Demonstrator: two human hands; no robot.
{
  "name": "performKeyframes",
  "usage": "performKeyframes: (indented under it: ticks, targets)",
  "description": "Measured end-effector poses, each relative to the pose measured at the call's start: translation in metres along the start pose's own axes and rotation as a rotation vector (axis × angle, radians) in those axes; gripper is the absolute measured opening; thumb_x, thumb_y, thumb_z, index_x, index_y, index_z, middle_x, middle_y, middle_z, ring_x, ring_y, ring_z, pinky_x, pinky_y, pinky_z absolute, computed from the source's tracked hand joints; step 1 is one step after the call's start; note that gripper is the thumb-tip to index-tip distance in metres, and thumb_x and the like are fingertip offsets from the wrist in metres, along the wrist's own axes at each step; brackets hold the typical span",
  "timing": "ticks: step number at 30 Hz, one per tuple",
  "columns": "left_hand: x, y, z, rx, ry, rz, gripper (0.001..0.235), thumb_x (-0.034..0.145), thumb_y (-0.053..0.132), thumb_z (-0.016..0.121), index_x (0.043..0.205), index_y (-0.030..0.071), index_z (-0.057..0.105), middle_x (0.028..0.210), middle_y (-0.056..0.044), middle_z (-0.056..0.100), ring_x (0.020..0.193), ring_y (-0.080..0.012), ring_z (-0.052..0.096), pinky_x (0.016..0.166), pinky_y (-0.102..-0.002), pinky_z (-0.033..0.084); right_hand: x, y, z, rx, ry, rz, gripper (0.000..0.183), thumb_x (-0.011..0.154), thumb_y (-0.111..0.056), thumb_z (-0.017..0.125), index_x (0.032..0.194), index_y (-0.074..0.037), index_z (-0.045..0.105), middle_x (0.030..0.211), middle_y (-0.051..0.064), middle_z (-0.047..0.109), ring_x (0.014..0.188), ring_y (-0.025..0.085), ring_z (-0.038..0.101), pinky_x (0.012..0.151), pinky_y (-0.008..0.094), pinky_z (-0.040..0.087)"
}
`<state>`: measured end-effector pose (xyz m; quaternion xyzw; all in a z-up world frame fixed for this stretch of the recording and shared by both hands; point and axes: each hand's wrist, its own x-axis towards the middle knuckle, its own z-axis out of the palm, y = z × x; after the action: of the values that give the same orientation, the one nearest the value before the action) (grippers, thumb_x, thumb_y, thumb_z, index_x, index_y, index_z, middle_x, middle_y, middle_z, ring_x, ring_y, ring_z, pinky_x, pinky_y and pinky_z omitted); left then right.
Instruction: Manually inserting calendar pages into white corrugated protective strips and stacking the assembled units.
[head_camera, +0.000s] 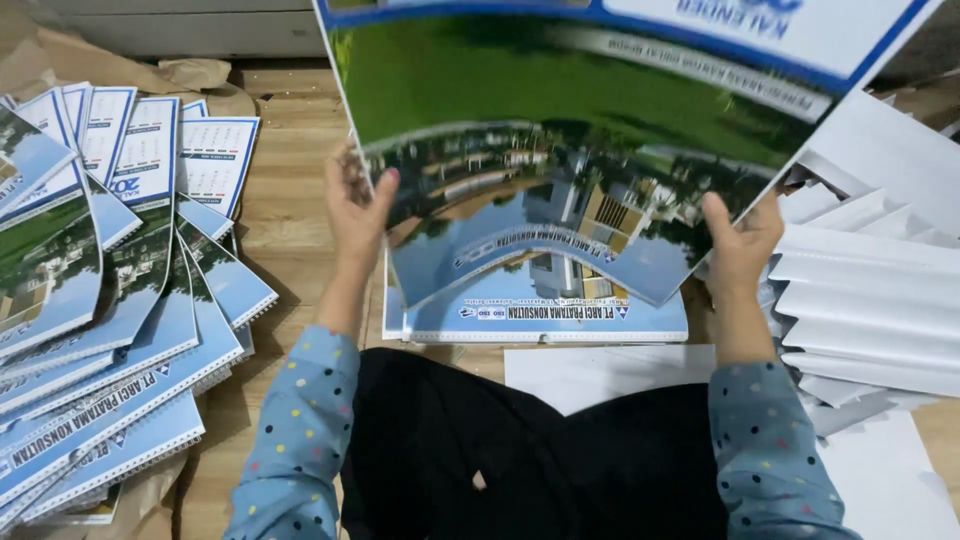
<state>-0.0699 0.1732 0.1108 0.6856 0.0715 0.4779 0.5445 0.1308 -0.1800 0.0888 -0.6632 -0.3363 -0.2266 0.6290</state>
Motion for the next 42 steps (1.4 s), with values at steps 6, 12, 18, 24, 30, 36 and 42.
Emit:
performKeyframes:
  ticks: [6,12,18,24,30,36,42]
  targets:
    - [0.057,0.082,0.004,0.029,0.019,0.387,0.028,0.098,0.018,0.051,0.120,0.010,0.035,0.106,-0.010,0.046,0.095,-0.0184,0.048,0.085,-0.028,0.043,0.055,-0.079,-0.001,0.137,-0.034,-0.115,0.027,0.097,-0.005,0.054,0.120,0.003,0.043,0.115,0.016,0.050,0.107,0.027,0.047,0.096,0.041,0.040]
    - [0.072,0.058,0.011,0.253,0.128,0.353,0.043,0.106,0.021,0.049,0.142,0.015,0.025,0.150,-0.002,0.029,0.145,-0.0171,0.023,0.126,-0.031,0.019,0.075,-0.084,0.004,0.087,-0.041,-0.233,0.012,0.102,-0.003,0.055,0.109,0.003,0.048,0.099,0.015,0.051,0.090,0.023,0.046,0.079,0.037,0.040]
    - [0.046,0.012,0.024,0.500,0.133,0.116,0.057,0.100,0.027,0.046,0.139,0.001,0.015,0.147,-0.017,0.023,0.140,-0.0294,0.022,0.117,-0.036,0.018,0.021,0.003,-0.003,-0.117,0.114,0.203,0.052,0.096,-0.010,0.062,0.133,0.001,0.026,0.134,0.021,0.034,0.126,0.030,0.035,0.106,0.039,0.026]
    - [-0.018,-0.042,0.017,0.773,-0.012,-0.081,0.048,0.099,0.028,0.038,0.129,-0.008,0.028,0.118,-0.032,0.049,0.107,-0.0405,0.052,0.093,-0.050,0.041,-0.056,0.065,0.004,-0.311,-0.166,0.153,0.054,0.094,-0.008,0.054,0.136,0.007,0.024,0.134,0.033,0.030,0.126,0.042,0.027,0.105,0.052,0.016]
    - [-0.002,-0.048,0.013,0.757,-0.082,0.007,0.033,0.095,0.020,0.047,0.119,-0.001,0.040,0.106,-0.024,0.058,0.099,-0.0364,0.057,0.084,-0.046,0.047,-0.039,0.024,0.014,-0.263,-0.198,0.145,0.044,0.092,0.000,0.052,0.131,0.007,0.033,0.122,0.031,0.045,0.117,0.043,0.041,0.098,0.054,0.027]
    - [0.003,-0.061,-0.021,0.680,-0.199,-0.179,0.031,0.090,0.016,0.056,0.112,-0.004,0.046,0.102,-0.030,0.056,0.100,-0.0447,0.051,0.083,-0.052,0.042,-0.043,0.050,-0.012,-0.165,-0.235,0.467,0.022,0.084,0.003,0.059,0.106,0.002,0.057,0.090,0.015,0.056,0.088,0.025,0.054,0.084,0.038,0.039]
    - [-0.101,-0.164,-0.053,0.875,-0.329,-0.906,0.041,0.087,0.028,0.054,0.120,0.002,0.050,0.111,-0.022,0.057,0.103,-0.0326,0.056,0.082,-0.045,0.047,-0.163,0.216,-0.041,-0.763,-0.513,0.866,0.027,0.073,-0.032,0.073,0.095,-0.019,0.067,0.079,0.006,0.064,0.077,0.027,0.063,0.061,0.038,0.048]
